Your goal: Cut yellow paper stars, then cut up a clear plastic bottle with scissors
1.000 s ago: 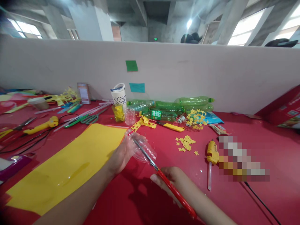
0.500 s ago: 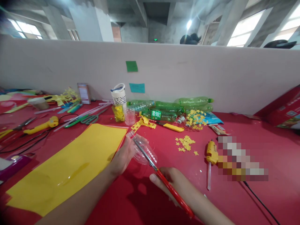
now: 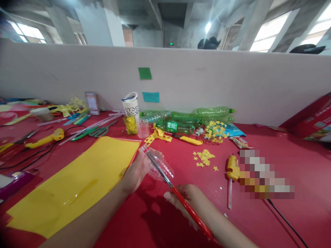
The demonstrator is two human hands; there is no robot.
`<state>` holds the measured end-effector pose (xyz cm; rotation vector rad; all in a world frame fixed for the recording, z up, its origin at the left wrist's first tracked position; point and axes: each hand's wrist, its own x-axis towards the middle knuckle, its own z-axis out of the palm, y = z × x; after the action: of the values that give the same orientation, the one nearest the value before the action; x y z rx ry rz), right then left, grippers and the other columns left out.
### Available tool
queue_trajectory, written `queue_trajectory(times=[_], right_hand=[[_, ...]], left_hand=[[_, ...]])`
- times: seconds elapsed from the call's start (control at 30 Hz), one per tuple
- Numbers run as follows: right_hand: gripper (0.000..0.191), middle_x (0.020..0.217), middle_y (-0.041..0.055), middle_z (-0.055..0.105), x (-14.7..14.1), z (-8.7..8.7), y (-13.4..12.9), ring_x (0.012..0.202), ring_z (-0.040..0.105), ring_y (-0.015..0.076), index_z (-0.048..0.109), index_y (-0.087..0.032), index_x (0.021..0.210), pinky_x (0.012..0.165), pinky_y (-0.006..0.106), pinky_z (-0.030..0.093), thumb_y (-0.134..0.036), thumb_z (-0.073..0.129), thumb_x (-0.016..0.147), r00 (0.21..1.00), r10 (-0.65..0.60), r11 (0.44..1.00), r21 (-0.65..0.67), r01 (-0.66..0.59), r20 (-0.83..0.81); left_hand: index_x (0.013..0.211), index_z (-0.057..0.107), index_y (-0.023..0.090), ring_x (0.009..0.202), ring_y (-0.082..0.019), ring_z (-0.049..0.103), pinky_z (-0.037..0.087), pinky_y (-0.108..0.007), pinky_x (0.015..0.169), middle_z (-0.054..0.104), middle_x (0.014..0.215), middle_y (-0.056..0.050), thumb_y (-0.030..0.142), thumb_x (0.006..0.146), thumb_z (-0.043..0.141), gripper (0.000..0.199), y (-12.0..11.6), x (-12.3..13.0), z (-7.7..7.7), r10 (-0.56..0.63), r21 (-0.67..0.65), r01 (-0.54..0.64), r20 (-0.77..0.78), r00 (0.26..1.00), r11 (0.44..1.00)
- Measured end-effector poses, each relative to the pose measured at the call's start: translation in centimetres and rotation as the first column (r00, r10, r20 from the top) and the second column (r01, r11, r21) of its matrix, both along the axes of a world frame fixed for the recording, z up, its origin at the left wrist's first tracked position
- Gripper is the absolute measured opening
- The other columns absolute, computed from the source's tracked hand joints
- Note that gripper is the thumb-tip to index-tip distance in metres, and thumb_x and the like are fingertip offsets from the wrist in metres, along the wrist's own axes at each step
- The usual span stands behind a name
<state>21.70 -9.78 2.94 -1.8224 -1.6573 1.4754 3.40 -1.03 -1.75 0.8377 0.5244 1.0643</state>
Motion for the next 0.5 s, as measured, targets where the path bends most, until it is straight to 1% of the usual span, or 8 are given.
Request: queue_trajectory(times=[0.13, 0.2, 0.3, 0.4, 0.5], right_hand=[[0.052, 0.043, -0.0094, 0.035, -0.1, 0.2, 0.0, 0.031, 0.035, 0.0048, 0.042, -0.02, 0.061, 0.032, 0.016, 0.028, -0.068, 0.057, 0.076, 1.0, -0.022, 0.999, -0.024, 0.021, -0.001], [0.052, 0.04, -0.0104, 0.034, -0.1, 0.1, 0.0, 0.029, 0.034, 0.0048, 0.042, -0.021, 0.063, 0.031, 0.016, 0.029, -0.07, 0.054, 0.077, 0.999, -0.035, 0.998, -0.044, 0.033, -0.038], [0.053, 0.039, -0.0106, 0.036, -0.1, -0.1, 0.0, 0.027, 0.034, 0.0047, 0.044, -0.021, 0.066, 0.031, 0.016, 0.031, -0.072, 0.046, 0.079, 0.996, -0.026, 0.998, -0.059, 0.021, -0.087], [0.055, 0.042, -0.0099, 0.039, 0.2, -0.3, 0.0, 0.029, 0.036, 0.0047, 0.046, -0.02, 0.071, 0.032, 0.015, 0.031, -0.074, 0.044, 0.079, 0.996, 0.018, 0.999, -0.036, -0.021, -0.086], [0.057, 0.048, -0.0078, 0.042, 0.7, -0.5, 0.0, 0.033, 0.039, 0.0054, 0.046, -0.019, 0.074, 0.035, 0.016, 0.029, -0.076, 0.043, 0.079, 0.994, 0.084, 0.996, 0.007, -0.084, -0.069]], left_hand=[[0.107, 0.066, 0.018, 0.125, -0.025, 0.048, 0.031, -0.038, 0.107, 0.066, 0.116, -0.01, 0.055, 0.086, 0.05, 0.045, 0.0, -0.1, -0.2, 0.002, -0.047, -0.001, 0.014, 1.0, 0.999], [0.107, 0.066, 0.019, 0.125, -0.025, 0.049, 0.032, -0.039, 0.107, 0.067, 0.115, -0.01, 0.052, 0.086, 0.052, 0.041, 0.0, -0.1, -0.2, 0.004, -0.045, -0.003, 0.037, 0.999, 0.999], [0.106, 0.065, 0.018, 0.122, -0.024, 0.051, 0.033, -0.038, 0.106, 0.067, 0.111, -0.01, 0.046, 0.084, 0.058, 0.036, 0.1, 0.1, 0.0, 0.045, -0.065, -0.042, 0.052, 0.998, 0.997], [0.104, 0.064, 0.017, 0.113, -0.025, 0.057, 0.037, -0.039, 0.102, 0.069, 0.104, -0.009, 0.044, 0.084, 0.058, 0.033, 0.5, 0.0, 0.5, 0.082, -0.1, -0.075, 0.069, 0.994, 0.992], [0.095, 0.063, 0.016, 0.1, -0.024, 0.063, 0.045, -0.038, 0.092, 0.07, 0.095, -0.009, 0.045, 0.087, 0.053, 0.032, 1.5, -1.0, 1.3, 0.148, -0.115, -0.134, 0.123, 0.981, 0.984]])
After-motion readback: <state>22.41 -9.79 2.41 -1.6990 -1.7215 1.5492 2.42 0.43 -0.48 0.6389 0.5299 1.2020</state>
